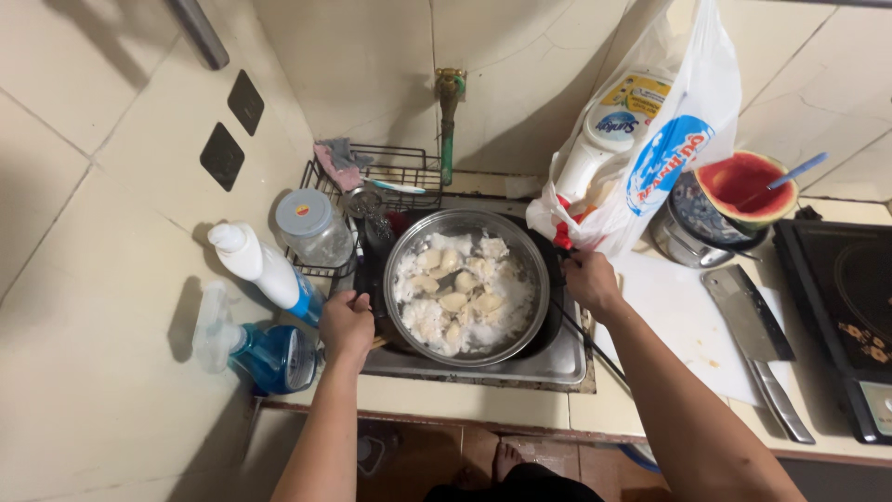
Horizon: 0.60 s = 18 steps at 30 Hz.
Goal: The person moves a plate of sliced cabbage aside on the counter, then washes a pan holding dough pieces in the sink. They knead and squeeze the dough under running water, gather it in one hand, rinse the pan, and scrub it with a sponge.
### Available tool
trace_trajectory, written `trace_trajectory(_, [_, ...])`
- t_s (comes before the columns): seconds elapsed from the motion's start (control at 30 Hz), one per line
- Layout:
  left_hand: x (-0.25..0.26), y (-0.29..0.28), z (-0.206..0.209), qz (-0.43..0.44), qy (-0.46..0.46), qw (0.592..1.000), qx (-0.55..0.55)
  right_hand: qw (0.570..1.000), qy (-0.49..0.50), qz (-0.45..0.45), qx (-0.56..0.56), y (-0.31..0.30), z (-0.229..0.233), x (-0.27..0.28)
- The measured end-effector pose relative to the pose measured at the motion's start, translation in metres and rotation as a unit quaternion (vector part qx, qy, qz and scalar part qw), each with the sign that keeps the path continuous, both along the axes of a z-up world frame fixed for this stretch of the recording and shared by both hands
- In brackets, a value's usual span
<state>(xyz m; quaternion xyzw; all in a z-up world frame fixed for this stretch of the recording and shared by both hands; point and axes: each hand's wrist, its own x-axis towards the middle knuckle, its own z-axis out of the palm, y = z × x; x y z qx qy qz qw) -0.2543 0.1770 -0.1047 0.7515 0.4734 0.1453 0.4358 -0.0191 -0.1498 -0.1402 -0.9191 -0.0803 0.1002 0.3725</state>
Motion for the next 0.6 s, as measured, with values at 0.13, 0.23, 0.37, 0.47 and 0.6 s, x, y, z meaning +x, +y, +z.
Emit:
trace_trajectory(0.13, [0.009, 0.004, -0.013, -0.012, 0.004, 0.999, 0.040, 1.000, -0.017, 0.006, -0.013, 0.001, -0.022, 0.017])
trace_trajectory(0.23, [0.014, 0.003, -0.024, -0.017, 0.020, 0.998, 0.057, 0.998, -0.057, 0.000, -0.016, 0.000, -0.030, 0.020])
trace_trajectory(0.37, [0.017, 0.001, -0.031, -0.015, 0.071, 0.995, 0.062, 0.997, -0.040, -0.050, -0.044, 0.007, -0.031, 0.016])
trace_trajectory(0.47, [0.021, -0.001, -0.037, -0.017, 0.097, 0.993, 0.064, 0.994, -0.031, -0.080, -0.062, 0.010, -0.029, 0.013])
trace_trajectory(0.6, [0.029, -0.001, -0.046, -0.010, 0.107, 0.992, 0.062, 0.993, -0.021, -0.104, -0.061, 0.014, -0.028, 0.014])
